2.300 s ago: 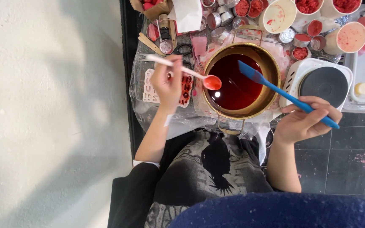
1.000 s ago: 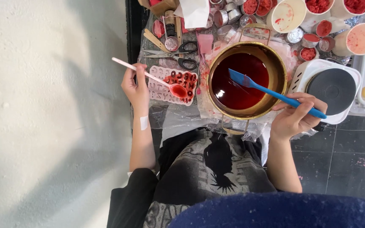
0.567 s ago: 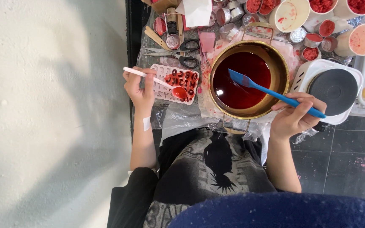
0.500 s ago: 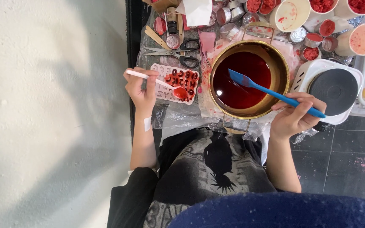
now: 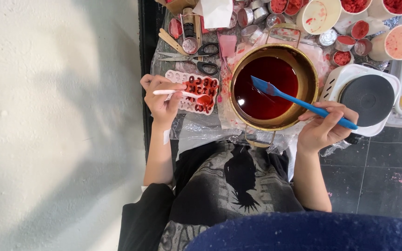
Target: The recorder is pouring colored liquid wax into a silicone alphabet mold using a spoon and a spatula.
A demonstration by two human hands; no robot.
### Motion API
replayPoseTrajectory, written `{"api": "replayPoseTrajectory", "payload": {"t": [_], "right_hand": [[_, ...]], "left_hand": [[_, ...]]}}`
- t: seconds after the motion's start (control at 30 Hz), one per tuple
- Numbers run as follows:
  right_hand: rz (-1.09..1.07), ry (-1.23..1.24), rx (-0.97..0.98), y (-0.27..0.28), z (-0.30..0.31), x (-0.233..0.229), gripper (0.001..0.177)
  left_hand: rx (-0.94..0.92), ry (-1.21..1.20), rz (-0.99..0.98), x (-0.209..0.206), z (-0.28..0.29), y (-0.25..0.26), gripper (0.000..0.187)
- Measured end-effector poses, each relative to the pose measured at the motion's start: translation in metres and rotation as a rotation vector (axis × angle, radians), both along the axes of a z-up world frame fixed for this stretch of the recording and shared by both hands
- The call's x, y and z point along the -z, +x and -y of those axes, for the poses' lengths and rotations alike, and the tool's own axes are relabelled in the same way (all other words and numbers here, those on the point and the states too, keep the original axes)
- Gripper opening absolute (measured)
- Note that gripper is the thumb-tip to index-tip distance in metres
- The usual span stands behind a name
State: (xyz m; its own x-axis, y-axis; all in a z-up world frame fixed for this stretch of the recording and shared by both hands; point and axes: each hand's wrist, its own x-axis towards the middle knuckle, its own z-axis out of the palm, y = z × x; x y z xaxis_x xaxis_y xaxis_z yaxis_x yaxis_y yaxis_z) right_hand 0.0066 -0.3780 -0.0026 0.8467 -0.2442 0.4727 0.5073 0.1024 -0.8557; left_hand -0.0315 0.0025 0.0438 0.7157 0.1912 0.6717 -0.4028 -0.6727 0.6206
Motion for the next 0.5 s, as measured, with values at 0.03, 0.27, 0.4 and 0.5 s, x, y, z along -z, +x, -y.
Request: {"api": "replayPoseTrajectory", "payload": {"t": [0.03,0.27,0.4,0.5], "right_hand": [[-0.001,0.0,0.001,-0.0002,0.0002,0.0,0.023],[-0.013,0.025,-0.006,-0.0012,0.001,0.0005,0.023],[-0.01,0.02,-0.002,-0.0011,0.0009,0.0002,0.024],[-0.005,0.013,0.006,-0.0011,0.001,-0.0007,0.024]], "left_hand": [[0.001,0.0,-0.001,0.0012,-0.0005,0.0003,0.029],[-0.052,-0.044,-0.015,0.0035,-0.0024,-0.0002,0.031],[-0.045,-0.044,-0.014,0.0022,-0.0022,0.0003,0.03],[-0.097,-0.05,-0.041,-0.0017,0.0047,0.0002,0.024]]}}
